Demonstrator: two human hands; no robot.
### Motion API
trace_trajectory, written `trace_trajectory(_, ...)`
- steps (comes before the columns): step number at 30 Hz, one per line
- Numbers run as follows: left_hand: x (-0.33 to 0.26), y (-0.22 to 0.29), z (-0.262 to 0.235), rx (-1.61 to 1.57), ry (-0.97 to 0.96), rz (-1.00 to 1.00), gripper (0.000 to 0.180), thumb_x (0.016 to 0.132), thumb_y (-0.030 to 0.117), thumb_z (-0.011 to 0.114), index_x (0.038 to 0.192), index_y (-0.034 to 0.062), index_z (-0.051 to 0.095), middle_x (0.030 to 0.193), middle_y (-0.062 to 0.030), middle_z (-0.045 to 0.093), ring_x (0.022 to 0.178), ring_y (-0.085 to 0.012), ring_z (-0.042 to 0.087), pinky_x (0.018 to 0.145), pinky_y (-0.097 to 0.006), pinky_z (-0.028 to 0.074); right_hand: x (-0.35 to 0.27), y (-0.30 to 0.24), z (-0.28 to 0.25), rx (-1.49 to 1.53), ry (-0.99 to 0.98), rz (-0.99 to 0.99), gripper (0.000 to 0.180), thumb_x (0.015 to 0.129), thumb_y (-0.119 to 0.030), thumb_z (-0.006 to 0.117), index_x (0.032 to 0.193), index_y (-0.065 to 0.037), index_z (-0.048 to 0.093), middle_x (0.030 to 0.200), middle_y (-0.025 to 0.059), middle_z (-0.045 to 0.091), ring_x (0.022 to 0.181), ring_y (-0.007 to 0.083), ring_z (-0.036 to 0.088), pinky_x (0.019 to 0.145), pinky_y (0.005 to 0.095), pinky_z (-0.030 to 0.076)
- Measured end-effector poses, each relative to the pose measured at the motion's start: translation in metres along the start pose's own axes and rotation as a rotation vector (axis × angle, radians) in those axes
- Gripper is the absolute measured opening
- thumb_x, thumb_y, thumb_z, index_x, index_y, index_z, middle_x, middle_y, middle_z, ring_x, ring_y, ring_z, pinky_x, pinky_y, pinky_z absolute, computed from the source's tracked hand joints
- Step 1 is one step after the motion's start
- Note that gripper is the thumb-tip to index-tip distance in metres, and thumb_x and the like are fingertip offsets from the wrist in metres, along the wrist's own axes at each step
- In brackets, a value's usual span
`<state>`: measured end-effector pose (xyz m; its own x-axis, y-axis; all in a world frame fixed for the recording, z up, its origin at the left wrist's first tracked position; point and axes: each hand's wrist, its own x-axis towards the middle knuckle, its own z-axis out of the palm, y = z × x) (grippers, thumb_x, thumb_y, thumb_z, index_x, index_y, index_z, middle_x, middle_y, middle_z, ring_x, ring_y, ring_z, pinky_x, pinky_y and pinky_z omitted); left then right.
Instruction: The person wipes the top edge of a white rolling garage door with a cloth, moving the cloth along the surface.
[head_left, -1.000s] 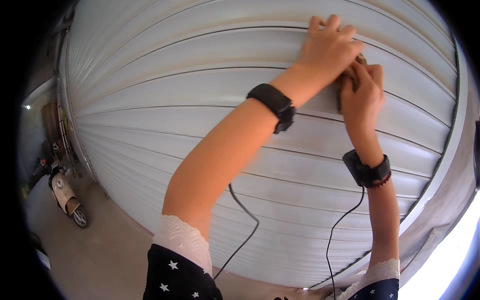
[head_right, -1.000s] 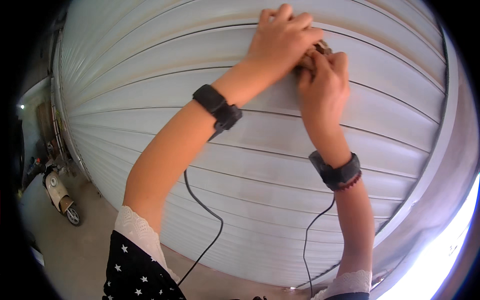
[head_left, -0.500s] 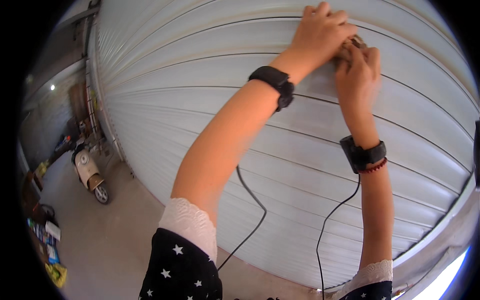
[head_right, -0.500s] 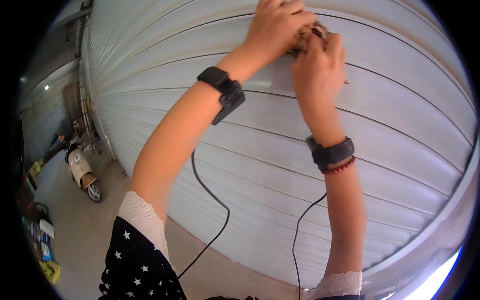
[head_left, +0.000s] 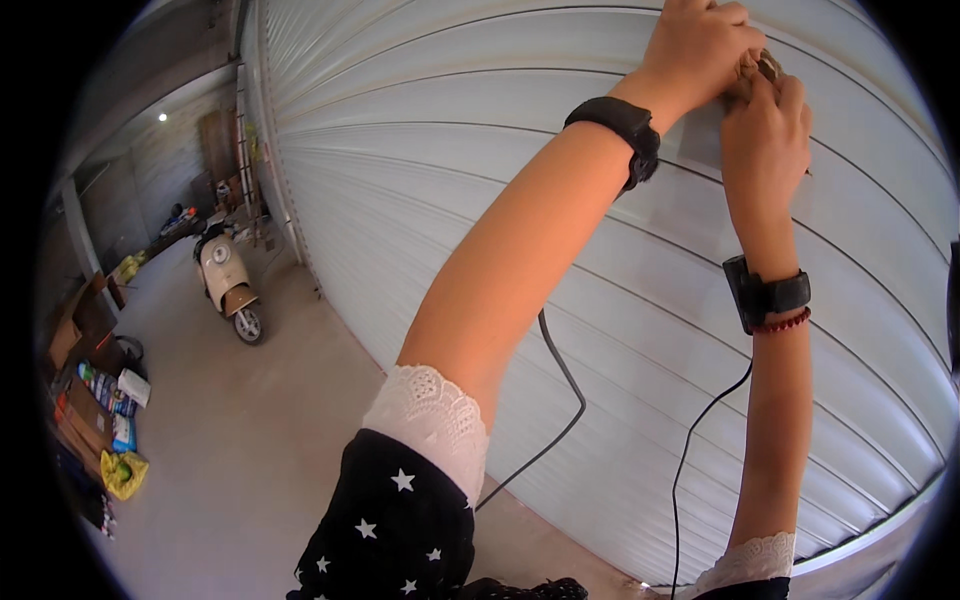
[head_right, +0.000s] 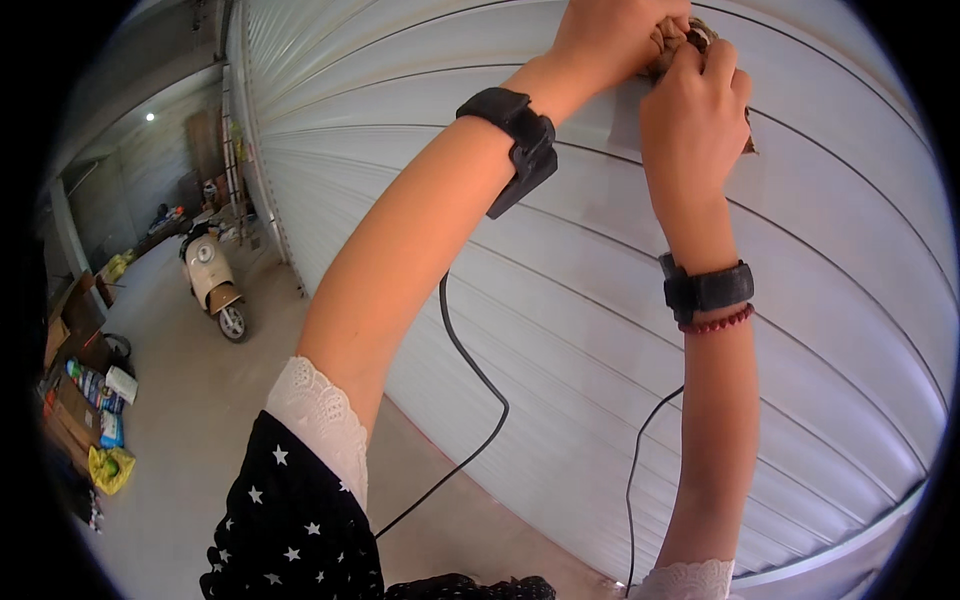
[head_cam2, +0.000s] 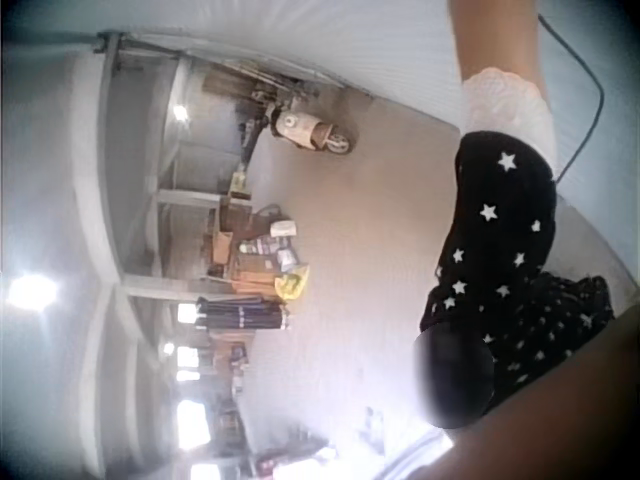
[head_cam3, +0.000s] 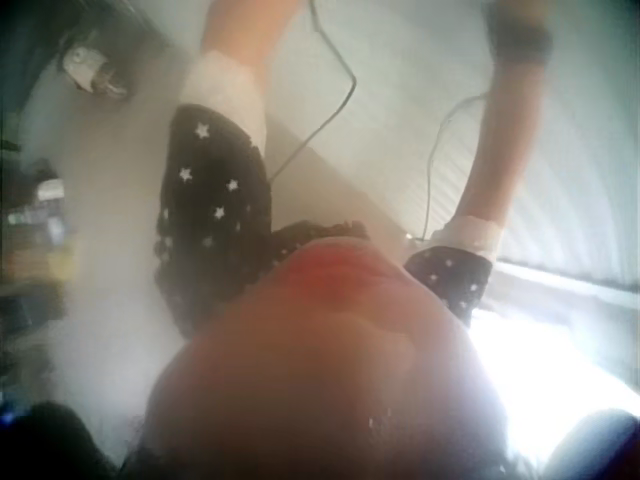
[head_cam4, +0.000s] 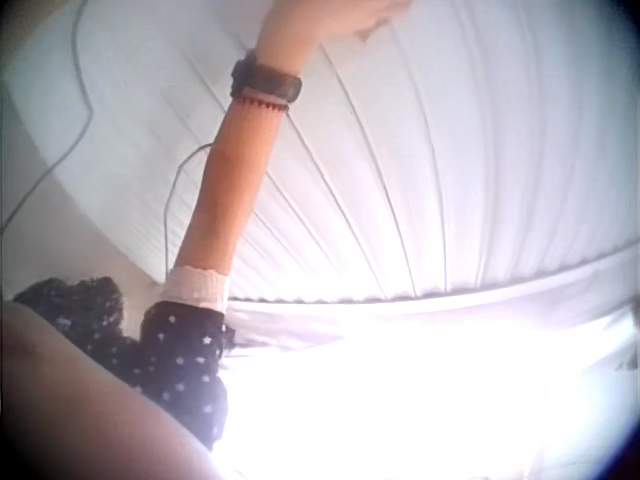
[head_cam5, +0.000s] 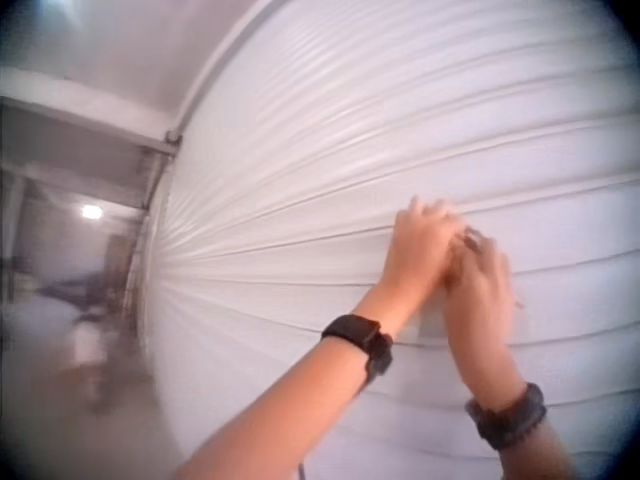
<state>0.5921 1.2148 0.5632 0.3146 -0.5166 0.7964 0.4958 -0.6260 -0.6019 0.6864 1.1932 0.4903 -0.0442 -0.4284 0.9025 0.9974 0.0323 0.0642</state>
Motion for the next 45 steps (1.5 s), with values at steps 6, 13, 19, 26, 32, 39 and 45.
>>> trace_trajectory(6, 0.010, -0.038, -0.046, 0.110, -0.040, -0.059, 0.002, 0.072, 0.012, 0.059, 0.072, 0.0116, 0.062, 0.081, -0.0077, 0.059, 0.084, -0.0338, 0.051, 0.074, -0.044, 0.042, 0.033, -0.053, 0.018, 0.058, -0.024, 0.057, 0.007, 0.068, -0.002, 0.060, 0.075, -0.005, 0.059, 0.088, 0.0044, 0.054, 0.070, 0.0243, 0.054, 0.046, 0.0301, 0.049)
trace_trajectory(13, -0.057, -0.115, -0.088, 0.231, -0.203, -0.234, 0.007, 0.073, 0.012, 0.060, 0.078, 0.0114, 0.065, 0.087, -0.0086, 0.062, 0.086, -0.0339, 0.051, 0.076, -0.043, 0.042, 0.006, -0.144, 0.083, 0.143, -0.165, 0.121, 0.010, 0.073, -0.005, 0.059, 0.082, -0.007, 0.062, 0.092, 0.0037, 0.055, 0.076, 0.0268, 0.057, 0.053, 0.0350, 0.053)
trace_trajectory(19, -0.114, -0.162, -0.114, 0.213, -0.193, -0.176, 0.012, 0.073, 0.008, 0.060, 0.083, 0.0105, 0.067, 0.087, -0.0083, 0.061, 0.087, -0.0333, 0.051, 0.077, -0.042, 0.042, -0.029, -0.207, 0.123, 0.218, -0.109, 0.160, 0.009, 0.071, -0.005, 0.060, 0.080, -0.006, 0.062, 0.091, 0.0041, 0.056, 0.076, 0.0272, 0.057, 0.052, 0.0346, 0.053)
trace_trajectory(26, -0.156, -0.221, -0.143, 0.287, -0.276, -0.092, 0.007, 0.072, 0.007, 0.062, 0.077, 0.0105, 0.064, 0.084, -0.0034, 0.059, 0.081, -0.0292, 0.049, 0.071, -0.038, 0.042, -0.045, -0.280, 0.161, 0.225, -0.105, 0.221, 0.022, 0.062, -0.005, 0.068, 0.084, -0.001, 0.065, 0.087, 0.0087, 0.051, 0.078, 0.0256, 0.054, 0.044, 0.0269, 0.050)
trace_trajectory(32, -0.175, -0.253, -0.153, 0.371, -0.360, -0.101, 0.010, 0.068, 0.013, 0.068, 0.078, 0.0138, 0.066, 0.090, 0.0031, 0.061, 0.083, -0.0233, 0.048, 0.073, -0.035, 0.043, -0.047, -0.308, 0.176, 0.196, -0.189, 0.287, 0.016, 0.066, -0.003, 0.065, 0.081, -0.001, 0.061, 0.094, 0.0050, 0.054, 0.078, 0.0234, 0.055, 0.045, 0.0278, 0.052)
trace_trajectory(39, -0.171, -0.251, -0.144, 0.361, -0.278, -0.050, 0.010, 0.065, 0.011, 0.071, 0.075, 0.0116, 0.067, 0.089, 0.0045, 0.059, 0.079, -0.0225, 0.048, 0.066, -0.032, 0.044, -0.047, -0.298, 0.178, 0.151, -0.131, 0.254, 0.015, 0.065, 0.000, 0.064, 0.079, -0.002, 0.059, 0.086, 0.0047, 0.050, 0.075, 0.0210, 0.053, 0.042, 0.0245, 0.049)
trace_trajectory(45, -0.193, -0.278, -0.155, 0.333, -0.171, -0.018, 0.012, 0.063, 0.007, 0.070, 0.072, 0.0136, 0.066, 0.086, 0.0055, 0.058, 0.076, -0.0220, 0.046, 0.066, -0.032, 0.043, -0.052, -0.324, 0.190, 0.128, -0.111, 0.192, 0.024, 0.058, -0.002, 0.070, 0.080, -0.001, 0.061, 0.085, 0.0051, 0.048, 0.076, 0.0210, 0.052, 0.042, 0.0221, 0.050)
